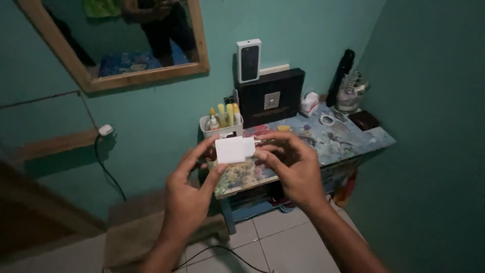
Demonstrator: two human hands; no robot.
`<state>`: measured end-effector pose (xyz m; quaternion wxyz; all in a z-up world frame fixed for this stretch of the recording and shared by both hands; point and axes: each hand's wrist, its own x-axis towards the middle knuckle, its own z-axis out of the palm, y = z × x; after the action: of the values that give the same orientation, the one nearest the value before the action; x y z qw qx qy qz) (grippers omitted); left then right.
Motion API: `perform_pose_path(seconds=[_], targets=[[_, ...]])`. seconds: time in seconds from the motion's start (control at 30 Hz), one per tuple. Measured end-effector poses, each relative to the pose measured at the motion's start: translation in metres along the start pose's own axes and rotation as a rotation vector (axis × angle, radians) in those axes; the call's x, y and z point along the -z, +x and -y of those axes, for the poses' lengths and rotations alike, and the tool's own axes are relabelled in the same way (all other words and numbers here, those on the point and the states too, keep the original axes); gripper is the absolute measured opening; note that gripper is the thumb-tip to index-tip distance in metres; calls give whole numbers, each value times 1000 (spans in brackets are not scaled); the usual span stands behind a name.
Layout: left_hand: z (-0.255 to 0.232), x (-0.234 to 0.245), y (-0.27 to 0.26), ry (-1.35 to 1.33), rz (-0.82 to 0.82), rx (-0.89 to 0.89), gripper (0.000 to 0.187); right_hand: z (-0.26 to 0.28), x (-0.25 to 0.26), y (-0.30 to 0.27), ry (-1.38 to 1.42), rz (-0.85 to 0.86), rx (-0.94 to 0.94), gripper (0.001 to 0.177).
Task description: Organizing and coiling power cables and chargers in a bedroom.
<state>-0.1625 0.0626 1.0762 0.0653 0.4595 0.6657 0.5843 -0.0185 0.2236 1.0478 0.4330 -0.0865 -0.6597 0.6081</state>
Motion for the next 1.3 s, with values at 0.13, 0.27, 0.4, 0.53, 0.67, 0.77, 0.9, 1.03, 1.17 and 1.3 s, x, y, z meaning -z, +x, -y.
perform_pose_path(seconds=[0.13,0.27,0.4,0.53,0.67,0.77,0.9,1.03,1.17,1.3], targets=[[11,-19,7,-73,9,-77,47,10,14,5,-67,-10,107,29],[20,-47,19,-136,45,-70,50,-1,39,6,-120,-51,113,30],[23,-82,35,-186,103,156,56,-17,69,10,-148,-106,73,29],[62,-131,53,-218,86,40,48,-42,108,18,-192,-143,65,29],[90,-188,75,-300,85,98,39,-85,154,31,-243,-191,7,30],[117,-235,99,-276,69,174,33,-119,192,45,-355,-228,-36,29],[154,-310,138,-203,114,347,43,-163,246,72,-666,-244,-68,29],[196,-388,171,-131,185,252,47,-220,304,96,-859,-236,-59,30],[261,-463,189,-170,170,154,48,-284,354,111,-1027,-240,-2,31],[319,-525,205,-138,172,227,50,-341,395,120,-1146,-236,163,33]])
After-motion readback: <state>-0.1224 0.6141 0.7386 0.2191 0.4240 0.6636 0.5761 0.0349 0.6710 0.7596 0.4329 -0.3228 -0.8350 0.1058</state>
